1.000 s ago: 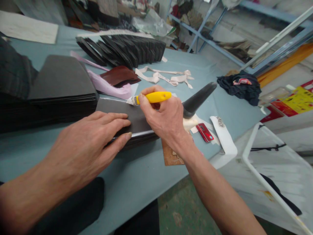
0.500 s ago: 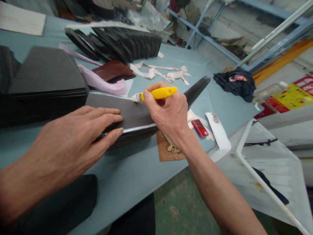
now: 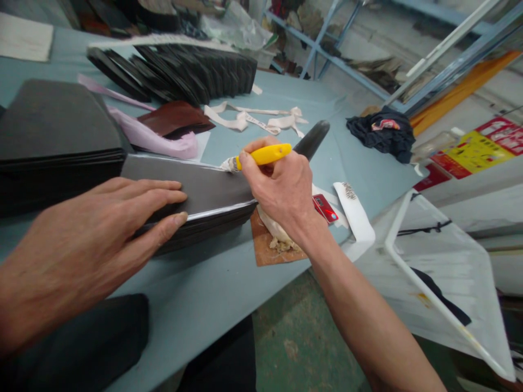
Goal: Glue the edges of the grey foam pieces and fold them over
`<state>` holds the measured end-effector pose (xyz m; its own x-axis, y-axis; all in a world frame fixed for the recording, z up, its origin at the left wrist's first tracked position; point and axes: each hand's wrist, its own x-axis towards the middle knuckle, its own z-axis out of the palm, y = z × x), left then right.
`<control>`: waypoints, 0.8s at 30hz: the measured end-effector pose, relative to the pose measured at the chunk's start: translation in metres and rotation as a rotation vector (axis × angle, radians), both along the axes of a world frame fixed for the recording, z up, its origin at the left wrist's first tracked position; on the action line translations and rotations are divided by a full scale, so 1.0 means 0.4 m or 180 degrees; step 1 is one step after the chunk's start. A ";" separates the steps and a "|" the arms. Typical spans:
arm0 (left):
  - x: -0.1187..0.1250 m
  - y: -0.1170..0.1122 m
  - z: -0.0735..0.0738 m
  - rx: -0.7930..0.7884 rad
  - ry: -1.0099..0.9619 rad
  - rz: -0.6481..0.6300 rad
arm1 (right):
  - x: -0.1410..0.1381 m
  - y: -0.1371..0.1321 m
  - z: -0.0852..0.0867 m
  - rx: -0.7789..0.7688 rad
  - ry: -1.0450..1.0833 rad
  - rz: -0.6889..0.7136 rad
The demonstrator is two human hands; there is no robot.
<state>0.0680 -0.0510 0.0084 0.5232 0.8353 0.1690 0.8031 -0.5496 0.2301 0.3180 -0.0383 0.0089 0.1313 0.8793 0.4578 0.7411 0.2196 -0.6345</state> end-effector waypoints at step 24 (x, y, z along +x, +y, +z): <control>-0.004 -0.001 0.011 0.0007 -0.0019 -0.0063 | 0.055 -0.036 0.043 -0.0084 -0.0474 -0.0567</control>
<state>0.0662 -0.0513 0.0129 0.5388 0.8243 0.1740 0.7906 -0.5660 0.2336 0.3402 -0.0528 0.0259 0.2182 0.8602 0.4608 0.8526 0.0618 -0.5189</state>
